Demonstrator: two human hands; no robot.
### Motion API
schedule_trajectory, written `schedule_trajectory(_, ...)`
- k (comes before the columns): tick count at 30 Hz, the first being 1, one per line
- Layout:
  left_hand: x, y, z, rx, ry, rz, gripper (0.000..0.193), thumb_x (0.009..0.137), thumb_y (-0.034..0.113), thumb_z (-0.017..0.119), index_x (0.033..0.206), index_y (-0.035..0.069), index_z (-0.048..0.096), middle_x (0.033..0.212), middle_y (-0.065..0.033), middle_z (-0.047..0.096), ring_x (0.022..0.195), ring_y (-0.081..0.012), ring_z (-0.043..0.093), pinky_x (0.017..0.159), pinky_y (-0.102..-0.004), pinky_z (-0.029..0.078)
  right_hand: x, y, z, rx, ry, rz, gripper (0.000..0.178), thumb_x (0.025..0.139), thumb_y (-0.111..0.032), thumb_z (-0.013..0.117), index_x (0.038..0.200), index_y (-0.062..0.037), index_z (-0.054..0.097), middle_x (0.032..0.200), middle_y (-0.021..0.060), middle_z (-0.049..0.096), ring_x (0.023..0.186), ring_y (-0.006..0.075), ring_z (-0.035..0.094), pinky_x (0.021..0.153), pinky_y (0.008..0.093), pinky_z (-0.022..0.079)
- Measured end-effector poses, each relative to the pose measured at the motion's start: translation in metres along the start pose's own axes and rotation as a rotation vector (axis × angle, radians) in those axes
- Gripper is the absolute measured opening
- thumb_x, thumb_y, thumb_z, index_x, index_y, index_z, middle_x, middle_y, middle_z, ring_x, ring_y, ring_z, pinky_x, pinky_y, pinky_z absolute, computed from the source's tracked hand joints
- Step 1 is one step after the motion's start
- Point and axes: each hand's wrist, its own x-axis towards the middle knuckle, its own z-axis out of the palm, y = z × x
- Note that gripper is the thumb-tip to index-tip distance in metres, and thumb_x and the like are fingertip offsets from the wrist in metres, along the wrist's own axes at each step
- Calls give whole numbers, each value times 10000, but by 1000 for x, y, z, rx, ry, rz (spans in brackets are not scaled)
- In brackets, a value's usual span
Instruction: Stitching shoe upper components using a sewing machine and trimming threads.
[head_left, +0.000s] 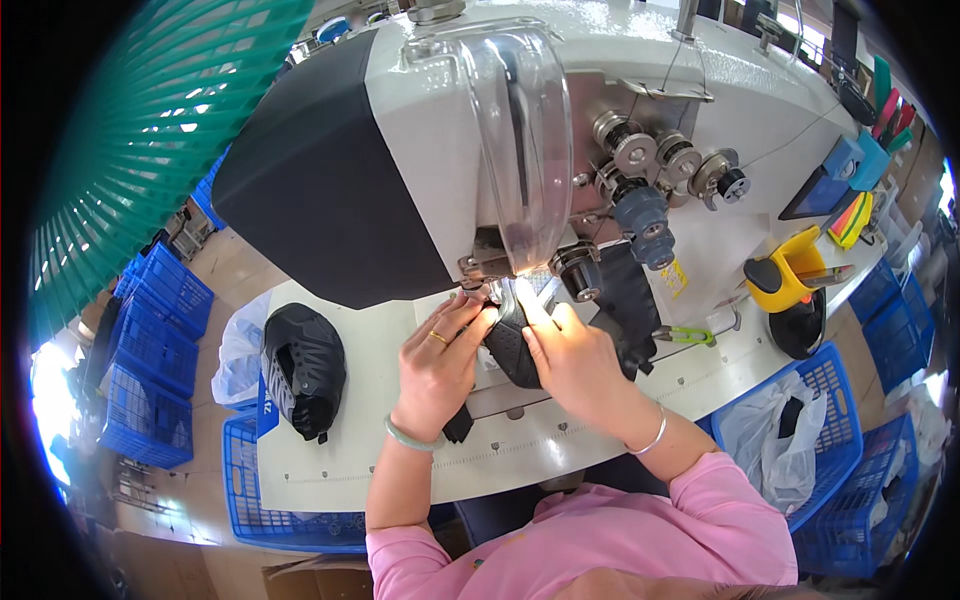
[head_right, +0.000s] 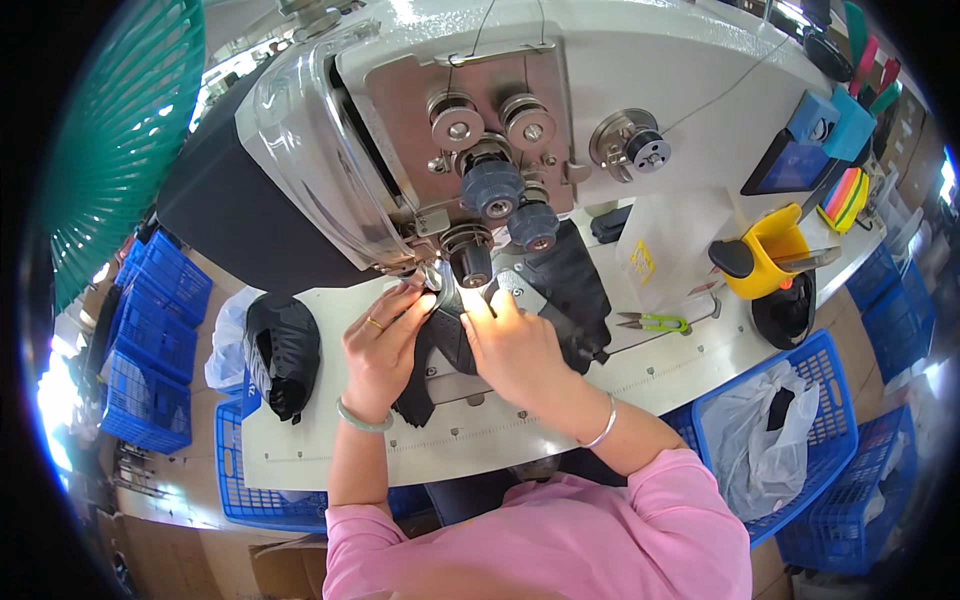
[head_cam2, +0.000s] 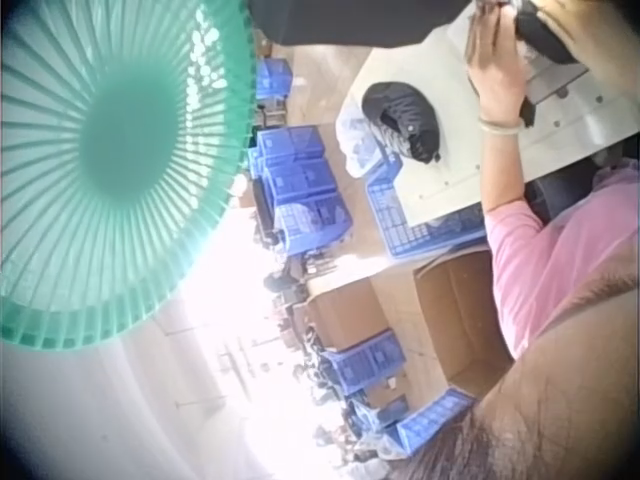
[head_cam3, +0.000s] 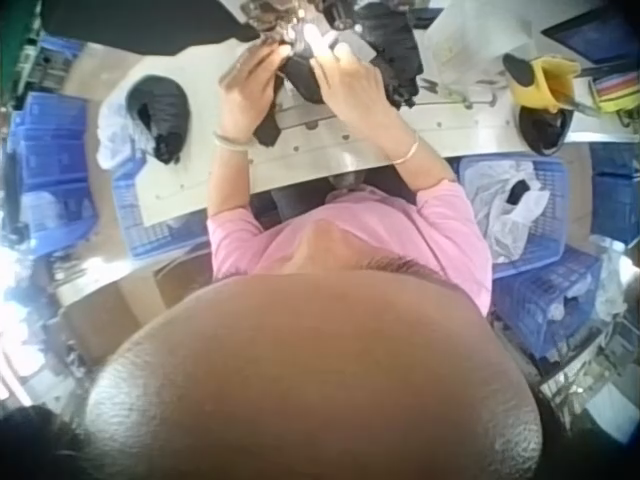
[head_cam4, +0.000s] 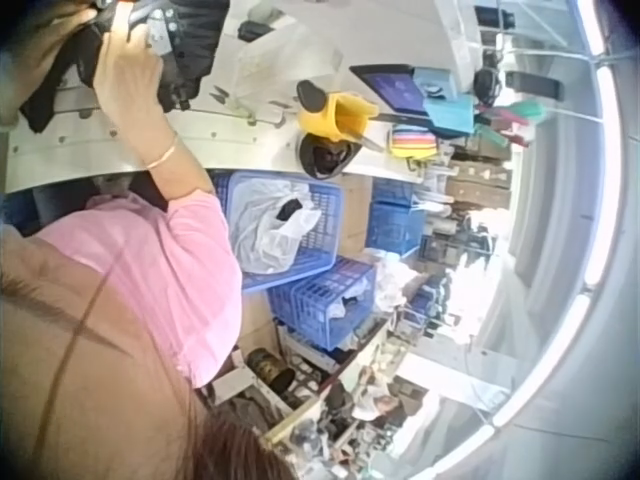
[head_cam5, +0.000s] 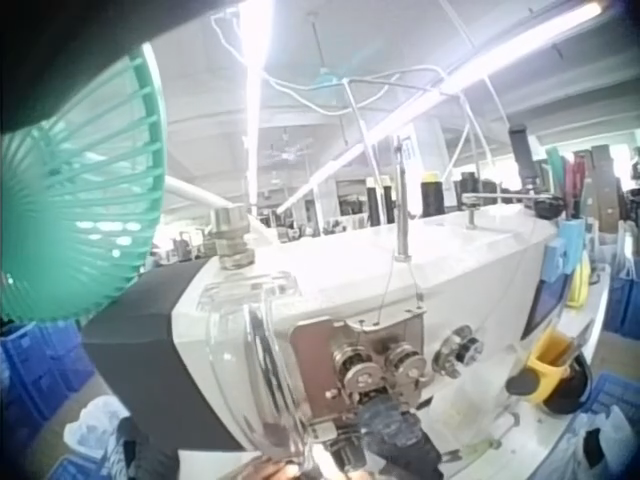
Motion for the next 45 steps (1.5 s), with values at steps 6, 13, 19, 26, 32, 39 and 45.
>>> schedule_trajectory(6,2,-1,4,-255,63,-380,175,720,-51,708,885,7,726,867,-97,703,881,-277,706,822,-336,585,3,10,-13,-6,-73,-16,454,925,-272,607,1352,-127,549,632,86,520,495,268,548,479,380,461)
schedule_trajectory(13,-1,-5,7,-116,95,-87,199,713,-61,708,896,14,733,900,-82,704,904,-274,705,797,-338,580,4,10,-10,-48,-47,-69,449,931,-285,602,1326,-78,562,616,90,528,477,269,541,463,381,454)
schedule_trajectory(19,8,-6,-1,-84,21,-24,233,695,-70,722,907,24,725,920,-89,700,896,-278,698,756,-332,568,9,8,-13,-22,-58,-66,275,933,-309,584,1080,-80,621,610,103,575,520,296,611,485,393,495)
schedule_trajectory(26,14,-3,-7,19,-22,26,251,664,-62,723,893,42,724,893,-54,695,868,-264,665,747,-333,554,16,12,-20,14,-126,-62,272,926,-306,583,1040,-66,642,655,125,619,580,321,634,547,415,516)
schedule_trajectory(32,17,-3,-8,29,-51,42,212,681,-35,728,876,47,716,875,-53,691,845,-266,661,724,-334,552,26,20,-24,76,-133,-118,255,911,-292,586,990,-64,669,705,137,646,660,330,649,585,415,526)
schedule_trajectory(39,19,5,-7,137,-66,95,207,689,10,749,884,59,698,833,-43,675,769,-210,661,636,-298,543,40,48,-20,122,-102,-265,294,901,-336,586,908,-50,655,731,143,644,673,338,641,576,428,509)
schedule_trajectory(45,20,4,-6,163,-53,130,186,699,41,759,872,62,693,792,-33,654,697,-194,631,583,-292,520,50,51,-13,16,-72,-208,311,847,-333,611,764,-34,617,761,137,652,664,310,650,544,420,494)
